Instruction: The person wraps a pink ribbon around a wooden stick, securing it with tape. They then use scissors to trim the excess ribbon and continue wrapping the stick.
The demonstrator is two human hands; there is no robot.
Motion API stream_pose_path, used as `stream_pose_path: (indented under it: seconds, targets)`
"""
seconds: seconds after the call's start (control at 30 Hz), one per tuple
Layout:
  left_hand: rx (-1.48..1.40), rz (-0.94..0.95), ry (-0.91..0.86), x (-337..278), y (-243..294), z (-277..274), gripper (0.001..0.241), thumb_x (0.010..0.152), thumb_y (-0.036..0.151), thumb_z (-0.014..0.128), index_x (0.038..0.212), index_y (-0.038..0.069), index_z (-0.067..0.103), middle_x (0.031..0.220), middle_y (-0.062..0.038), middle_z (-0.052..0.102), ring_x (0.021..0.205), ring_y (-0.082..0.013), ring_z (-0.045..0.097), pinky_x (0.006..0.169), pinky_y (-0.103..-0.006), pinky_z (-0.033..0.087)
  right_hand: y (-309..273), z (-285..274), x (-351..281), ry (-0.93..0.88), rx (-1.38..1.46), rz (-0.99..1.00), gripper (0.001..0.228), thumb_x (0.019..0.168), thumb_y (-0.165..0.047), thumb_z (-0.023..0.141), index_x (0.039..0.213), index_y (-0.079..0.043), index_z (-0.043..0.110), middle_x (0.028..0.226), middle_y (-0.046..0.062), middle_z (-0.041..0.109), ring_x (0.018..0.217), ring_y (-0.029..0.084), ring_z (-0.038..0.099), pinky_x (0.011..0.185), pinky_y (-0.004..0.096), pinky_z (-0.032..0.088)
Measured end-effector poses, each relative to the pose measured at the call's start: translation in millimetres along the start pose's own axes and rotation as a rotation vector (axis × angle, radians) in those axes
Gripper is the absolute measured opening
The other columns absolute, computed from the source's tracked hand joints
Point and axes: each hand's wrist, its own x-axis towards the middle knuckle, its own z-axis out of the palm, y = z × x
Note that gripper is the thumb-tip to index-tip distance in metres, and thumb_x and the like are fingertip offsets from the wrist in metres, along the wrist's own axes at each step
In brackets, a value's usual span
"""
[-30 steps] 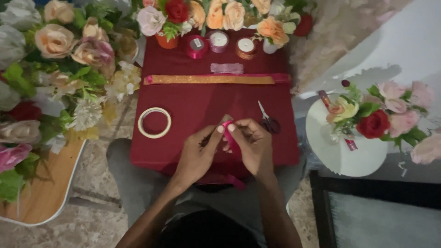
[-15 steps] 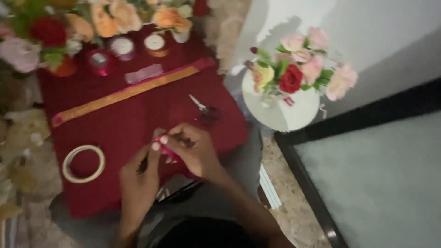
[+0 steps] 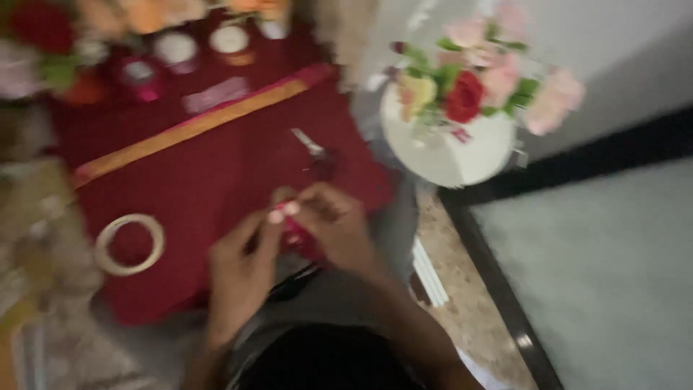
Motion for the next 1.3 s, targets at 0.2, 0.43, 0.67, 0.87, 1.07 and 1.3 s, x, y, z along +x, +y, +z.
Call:
stream_pose_path:
  seconds: [0.2,0.43,0.67,0.87,1.07,1.3]
  targets:
    - [-0.142,0.084,0.096,2.9,23.8,3.4,0.022,0.101,0.025,0.063,0.105,0.011,0.080,0.060,-0.011,0.069,0.063,-0.0129,0.058,0.060,-0.0362,0.054,14.5,-16.5,19.6,-0.025,-0.011,0.022,0.016,0.094,-0.012,0.078,0.097,0.001,0.069,0.077,0.019,0.073,0.061,0.022,0.072,0.051,0.035,0.062]
    - [-0.173,0.066,0.121,-1.1,38.5,-4.9,0.026,0.103,0.024,0.061,0.103,0.008,0.081,0.072,-0.015,0.077,0.072,-0.0127,0.064,0.065,-0.0381,0.058,-28.2,5.9,11.3,-0.043,-0.071,-0.044,0.015,0.095,-0.013,0.076,0.090,0.000,0.068,0.070,0.015,0.069,0.058,0.020,0.072,0.050,0.031,0.060]
    - [-0.233,0.066,0.145,-4.0,25.9,-4.2,0.030,0.103,0.027,0.061,0.100,0.005,0.082,0.079,-0.016,0.079,0.078,-0.0143,0.067,0.068,-0.0387,0.061,-26.3,10.5,14.5,-0.089,-0.056,-0.097,0.014,0.095,-0.011,0.074,0.089,0.000,0.069,0.067,0.018,0.070,0.057,0.021,0.071,0.051,0.034,0.059]
    - [-0.305,0.090,0.140,-2.2,26.1,-4.8,0.027,0.103,0.022,0.063,0.097,0.004,0.082,0.083,-0.015,0.080,0.081,-0.0152,0.066,0.072,-0.0391,0.060,-35.7,13.7,11.8,-0.107,-0.021,-0.096,0.014,0.095,-0.010,0.074,0.088,0.001,0.068,0.068,0.016,0.069,0.059,0.018,0.068,0.051,0.032,0.059]
    - [-0.351,0.045,0.104,-1.5,36.2,-8.9,0.026,0.101,0.024,0.065,0.098,0.006,0.083,0.088,-0.014,0.081,0.082,-0.0164,0.067,0.076,-0.0408,0.060,-35.7,8.1,14.7,-0.132,-0.016,-0.116,0.014,0.095,-0.010,0.074,0.087,0.001,0.069,0.068,0.018,0.071,0.057,0.019,0.068,0.048,0.033,0.058]
    - [-0.367,0.004,0.077,-0.1,24.0,-6.3,0.027,0.102,0.025,0.065,0.101,0.005,0.082,0.096,-0.017,0.081,0.093,-0.0190,0.068,0.085,-0.0405,0.058,-37.4,10.4,10.3,-0.150,0.016,-0.134,0.013,0.096,-0.009,0.073,0.087,0.000,0.069,0.067,0.016,0.069,0.058,0.015,0.064,0.050,0.031,0.054]
